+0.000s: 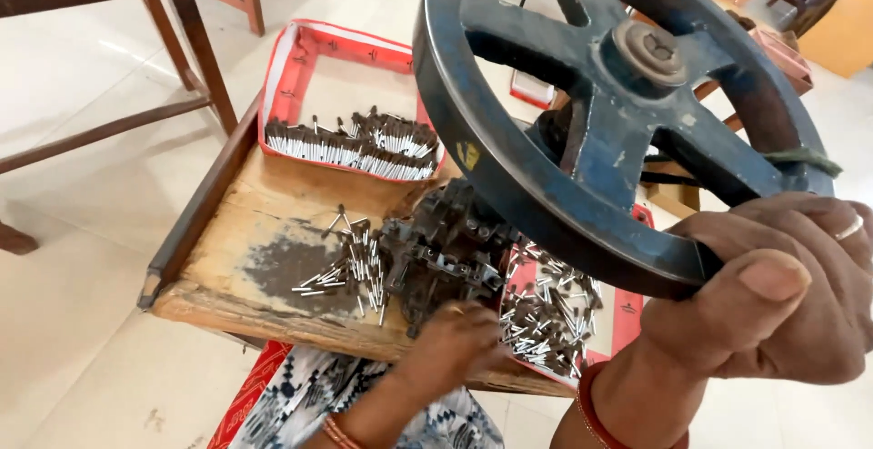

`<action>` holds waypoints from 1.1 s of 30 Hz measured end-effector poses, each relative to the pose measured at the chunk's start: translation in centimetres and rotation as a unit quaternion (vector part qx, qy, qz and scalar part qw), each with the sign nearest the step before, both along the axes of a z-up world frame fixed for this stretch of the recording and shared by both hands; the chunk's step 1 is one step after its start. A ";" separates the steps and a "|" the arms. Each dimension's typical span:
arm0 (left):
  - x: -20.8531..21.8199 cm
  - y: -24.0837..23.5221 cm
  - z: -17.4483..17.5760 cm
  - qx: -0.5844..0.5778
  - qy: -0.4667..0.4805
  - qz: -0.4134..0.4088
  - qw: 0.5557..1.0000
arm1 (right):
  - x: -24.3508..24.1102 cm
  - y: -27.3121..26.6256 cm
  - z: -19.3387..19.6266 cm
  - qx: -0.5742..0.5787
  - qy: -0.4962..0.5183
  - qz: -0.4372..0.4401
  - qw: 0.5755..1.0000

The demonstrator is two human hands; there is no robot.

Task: Operating a manual hand-cranked press to process or assemble small metal components.

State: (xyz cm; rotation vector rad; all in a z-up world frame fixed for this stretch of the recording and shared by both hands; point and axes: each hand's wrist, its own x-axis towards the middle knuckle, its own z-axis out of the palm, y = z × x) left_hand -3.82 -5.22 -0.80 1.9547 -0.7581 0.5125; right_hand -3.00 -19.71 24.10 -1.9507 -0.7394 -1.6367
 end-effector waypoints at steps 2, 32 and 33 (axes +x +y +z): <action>0.4 4.0 -0.8 0.003 0.054 -0.006 0.999 | -0.4 -0.2 -0.3 -0.001 0.013 -0.009 1.000; 5.3 3.7 0.1 0.017 0.019 0.121 0.992 | -0.6 2.4 1.6 0.025 0.004 -0.056 0.998; 5.2 4.1 0.3 0.088 0.004 0.142 0.986 | -0.5 2.4 1.7 0.029 0.001 -0.055 0.998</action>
